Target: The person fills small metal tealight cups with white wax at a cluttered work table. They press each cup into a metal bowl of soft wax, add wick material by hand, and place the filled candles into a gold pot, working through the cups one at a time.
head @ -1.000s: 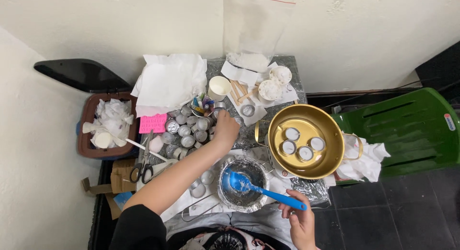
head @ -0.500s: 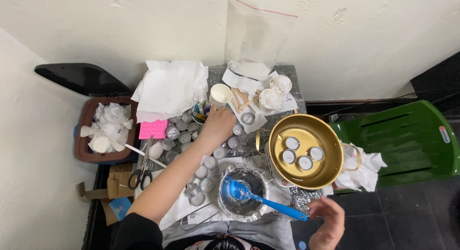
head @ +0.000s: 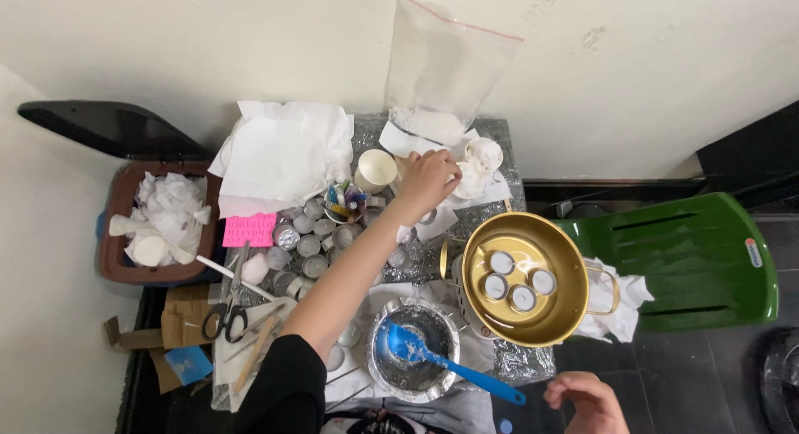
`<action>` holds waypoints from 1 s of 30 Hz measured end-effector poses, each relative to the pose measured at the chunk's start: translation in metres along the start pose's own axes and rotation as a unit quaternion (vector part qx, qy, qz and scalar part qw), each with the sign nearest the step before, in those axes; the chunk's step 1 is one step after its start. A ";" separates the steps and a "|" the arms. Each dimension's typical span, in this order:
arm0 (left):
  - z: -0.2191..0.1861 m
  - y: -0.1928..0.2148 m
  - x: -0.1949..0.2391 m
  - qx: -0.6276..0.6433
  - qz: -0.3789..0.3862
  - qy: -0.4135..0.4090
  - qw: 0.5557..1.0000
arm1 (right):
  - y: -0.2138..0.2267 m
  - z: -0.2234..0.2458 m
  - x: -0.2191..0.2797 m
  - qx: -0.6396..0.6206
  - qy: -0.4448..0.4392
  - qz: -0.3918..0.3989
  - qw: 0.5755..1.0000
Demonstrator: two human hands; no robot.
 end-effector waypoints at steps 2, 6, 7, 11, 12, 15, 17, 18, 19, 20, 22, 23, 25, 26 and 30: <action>0.004 0.013 0.006 -0.001 0.008 0.024 1.000 | 0.008 -0.003 0.008 -0.024 -0.007 0.004 1.000; 0.004 0.022 0.036 -0.045 0.099 0.028 0.994 | 0.011 -0.001 0.003 -0.034 -0.002 0.012 0.999; 0.004 0.025 0.051 -0.046 0.098 0.027 0.994 | 0.013 -0.003 0.002 -0.034 -0.001 0.012 0.999; -0.001 0.007 0.119 -0.101 0.193 -0.047 0.975 | -0.001 0.015 -0.008 0.000 0.014 -0.001 1.000; 0.000 0.005 0.133 -0.119 0.203 -0.060 0.970 | -0.010 0.023 -0.015 0.025 0.015 -0.006 1.000; 0.005 0.011 0.149 -0.140 0.169 -0.085 0.972 | -0.056 0.050 -0.039 0.070 0.001 -0.010 0.998; 0.000 0.027 0.148 -0.139 0.151 -0.094 0.974 | -0.061 0.053 -0.040 0.077 -0.006 -0.007 0.997; -0.004 0.038 0.147 -0.141 0.132 -0.104 0.976 | -0.064 0.053 -0.041 0.081 -0.011 -0.005 0.997; -0.002 0.038 0.149 -0.141 0.130 -0.103 0.976 | -0.063 0.052 -0.041 0.081 -0.010 -0.004 0.997; 0.000 0.039 0.150 -0.158 0.124 -0.111 0.973 | -0.062 0.050 -0.039 0.084 -0.013 -0.002 0.996; 0.000 0.039 0.153 -0.173 0.117 -0.119 0.971 | -0.057 0.046 -0.034 0.088 -0.017 -0.002 0.996; 0.000 0.037 0.155 -0.193 0.122 -0.119 0.966 | -0.052 0.043 -0.030 0.089 -0.015 -0.007 0.996; 0.000 0.035 0.156 -0.211 0.127 -0.120 0.962 | -0.048 0.043 -0.028 0.093 -0.014 -0.013 0.996; -0.002 0.036 0.157 -0.207 0.125 -0.122 0.963 | -0.049 0.046 -0.028 0.094 -0.015 -0.017 0.995; -0.002 0.029 0.160 -0.196 0.124 -0.121 0.965 | -0.051 0.049 -0.028 0.089 -0.012 -0.021 0.996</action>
Point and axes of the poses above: each hand's wrist, its own x-axis away from the middle knuckle, its own y-axis out of the back of the hand, z = x × y, the point moved 10 cm from there along -x, towards the middle knuckle, and after that the axes turned 11 degrees about y, right-handed, at the moved point
